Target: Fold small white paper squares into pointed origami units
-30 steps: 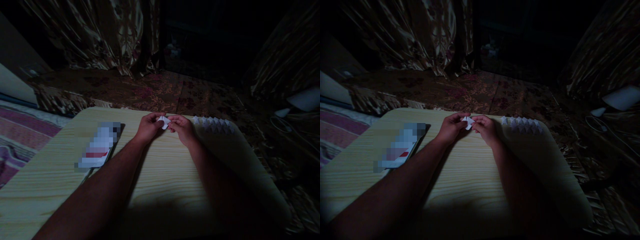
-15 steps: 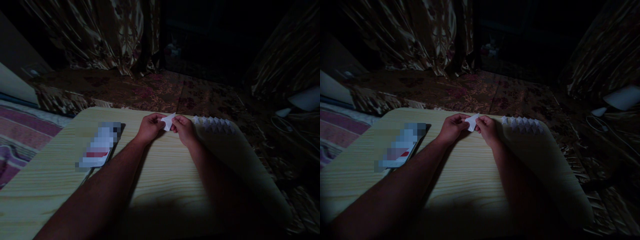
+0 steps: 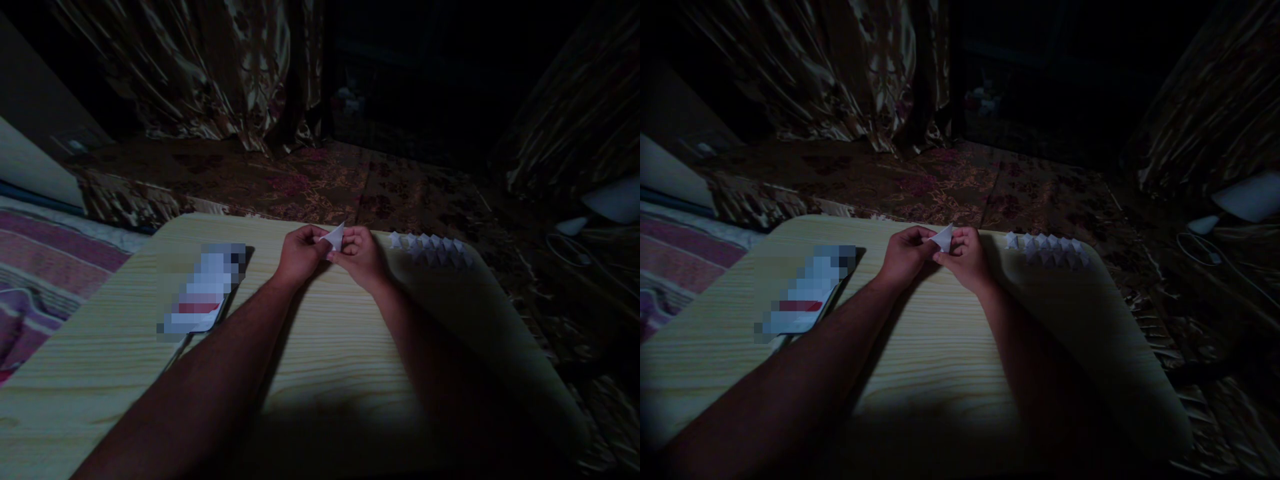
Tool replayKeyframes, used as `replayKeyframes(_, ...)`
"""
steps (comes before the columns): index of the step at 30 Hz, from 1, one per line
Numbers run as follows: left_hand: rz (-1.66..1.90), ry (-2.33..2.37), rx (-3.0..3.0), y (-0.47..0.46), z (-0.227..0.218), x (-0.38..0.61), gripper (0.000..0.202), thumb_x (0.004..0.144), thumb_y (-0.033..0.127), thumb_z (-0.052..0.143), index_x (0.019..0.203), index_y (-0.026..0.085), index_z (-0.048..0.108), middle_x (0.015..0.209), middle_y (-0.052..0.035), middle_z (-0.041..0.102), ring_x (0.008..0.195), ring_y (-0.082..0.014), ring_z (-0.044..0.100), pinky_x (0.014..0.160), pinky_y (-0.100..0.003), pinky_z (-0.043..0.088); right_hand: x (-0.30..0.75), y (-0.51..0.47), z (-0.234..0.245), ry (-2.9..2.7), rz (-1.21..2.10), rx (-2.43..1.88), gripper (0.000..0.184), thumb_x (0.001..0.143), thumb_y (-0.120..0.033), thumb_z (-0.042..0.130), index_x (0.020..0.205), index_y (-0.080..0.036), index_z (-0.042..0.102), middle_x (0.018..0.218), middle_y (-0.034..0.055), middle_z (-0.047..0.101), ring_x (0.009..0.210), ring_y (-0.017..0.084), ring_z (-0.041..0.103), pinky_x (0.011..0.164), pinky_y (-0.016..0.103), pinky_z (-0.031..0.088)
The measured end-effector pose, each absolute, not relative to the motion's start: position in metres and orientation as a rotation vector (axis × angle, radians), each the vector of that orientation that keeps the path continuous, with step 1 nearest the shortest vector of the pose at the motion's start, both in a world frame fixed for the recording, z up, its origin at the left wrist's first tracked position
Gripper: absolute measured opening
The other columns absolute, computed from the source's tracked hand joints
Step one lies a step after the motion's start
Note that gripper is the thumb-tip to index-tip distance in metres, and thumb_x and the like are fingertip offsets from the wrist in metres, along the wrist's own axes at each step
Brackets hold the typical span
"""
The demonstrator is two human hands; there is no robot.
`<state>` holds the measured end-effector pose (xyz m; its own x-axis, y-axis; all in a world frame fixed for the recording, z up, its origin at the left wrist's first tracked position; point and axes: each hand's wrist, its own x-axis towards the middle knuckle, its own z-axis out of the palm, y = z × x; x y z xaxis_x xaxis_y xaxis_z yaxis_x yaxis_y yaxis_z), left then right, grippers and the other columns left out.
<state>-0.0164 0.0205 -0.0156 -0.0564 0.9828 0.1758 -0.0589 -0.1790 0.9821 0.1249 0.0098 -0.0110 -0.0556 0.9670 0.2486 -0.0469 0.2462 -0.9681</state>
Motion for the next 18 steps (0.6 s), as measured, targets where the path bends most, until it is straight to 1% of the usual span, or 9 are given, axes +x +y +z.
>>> replayKeyframes(2, 1.397, 1.111, 1.287, 0.02, -0.016, -0.016, 0.02, 0.064, 0.026, 0.071, 0.079, 0.014, 0.066, 0.065, -0.0008, 0.063, 0.052, -0.0104, 0.054, 0.049, -0.021, 0.041, 0.123, 0.01, -0.013, -1.356, 1.062, -0.984, 0.057, 0.056, -0.021, 0.076, 0.102, -0.022, 0.043, 0.086, -0.0027, 0.058, 0.059, 0.007, 0.056, 0.052, 0.02, 0.045)
replayKeyframes(3, 1.395, 1.11, 1.295, 0.02, -0.015, -0.016, 0.02, 0.064, 0.027, 0.071, 0.079, 0.014, 0.066, 0.065, -0.0007, 0.063, 0.052, -0.0103, 0.053, 0.049, -0.021, 0.041, 0.122, 0.01, -0.014, -1.363, 1.053, -0.994, 0.057, 0.058, -0.021, 0.075, 0.105, -0.022, 0.043, 0.085, -0.0026, 0.058, 0.059, 0.008, 0.055, 0.053, 0.02, 0.045)
replayKeyframes(7, 1.395, 1.13, 1.325, 0.018, -0.013, -0.016, 0.02, 0.065, 0.03, 0.072, 0.076, 0.014, 0.066, 0.064, -0.0011, 0.063, 0.053, -0.0102, 0.053, 0.05, -0.021, 0.04, 0.123, 0.012, -0.018, -1.345, 1.029, -0.999, 0.046, 0.069, -0.026, 0.067, 0.11, -0.021, 0.047, 0.08, -0.0012, 0.061, 0.065, 0.01, 0.058, 0.058, 0.022, 0.046)
replayKeyframes(10, 1.385, 1.135, 1.328, 0.017, -0.012, -0.015, 0.024, 0.065, 0.034, 0.073, 0.077, 0.014, 0.067, 0.065, -0.0017, 0.064, 0.054, -0.011, 0.053, 0.051, -0.022, 0.04, 0.125, 0.014, -0.018, -1.297, 1.077, -0.987, 0.041, 0.074, -0.03, 0.063, 0.112, -0.02, 0.051, 0.077, -0.0007, 0.063, 0.062, 0.011, 0.057, 0.054, 0.022, 0.045)
replayKeyframes(12, 1.376, 1.123, 1.336, 0.016, -0.012, -0.015, 0.026, 0.065, 0.035, 0.073, 0.078, 0.014, 0.068, 0.066, -0.0021, 0.064, 0.054, -0.0113, 0.053, 0.051, -0.022, 0.04, 0.128, 0.015, -0.017, -1.287, 1.128, -0.996, 0.035, 0.075, -0.031, 0.062, 0.107, -0.019, 0.055, 0.07, -0.002, 0.062, 0.053, 0.009, 0.052, 0.048, 0.02, 0.042)
replayKeyframes(15, 1.353, 1.093, 1.338, 0.016, -0.012, -0.015, 0.029, 0.066, 0.037, 0.073, 0.081, 0.014, 0.069, 0.067, -0.0025, 0.064, 0.055, -0.0111, 0.053, 0.051, -0.023, 0.04, 0.134, 0.016, -0.014, -1.327, 1.157, -1.027, 0.023, 0.076, -0.032, 0.061, 0.093, -0.016, 0.061, 0.055, -0.0037, 0.058, 0.041, 0.006, 0.044, 0.039, 0.018, 0.033)
replayKeyframes(17, 1.341, 1.058, 1.324, 0.017, -0.012, -0.016, 0.03, 0.066, 0.038, 0.073, 0.084, 0.014, 0.069, 0.069, -0.0026, 0.064, 0.055, -0.011, 0.053, 0.052, -0.023, 0.041, 0.138, 0.018, -0.015, -1.329, 1.186, -1.008, 0.019, 0.076, -0.031, 0.06, 0.087, -0.016, 0.062, 0.052, -0.0033, 0.057, 0.039, 0.006, 0.044, 0.036, 0.017, 0.03)
replayKeyframes(18, 1.338, 1.04, 1.315, 0.017, -0.012, -0.016, 0.031, 0.066, 0.038, 0.073, 0.085, 0.014, 0.069, 0.069, -0.0024, 0.064, 0.055, -0.0109, 0.053, 0.053, -0.023, 0.041, 0.139, 0.019, -0.015, -1.324, 1.213, -0.985, 0.018, 0.076, -0.031, 0.06, 0.085, -0.015, 0.062, 0.052, -0.0026, 0.058, 0.039, 0.006, 0.045, 0.035, 0.017, 0.03)
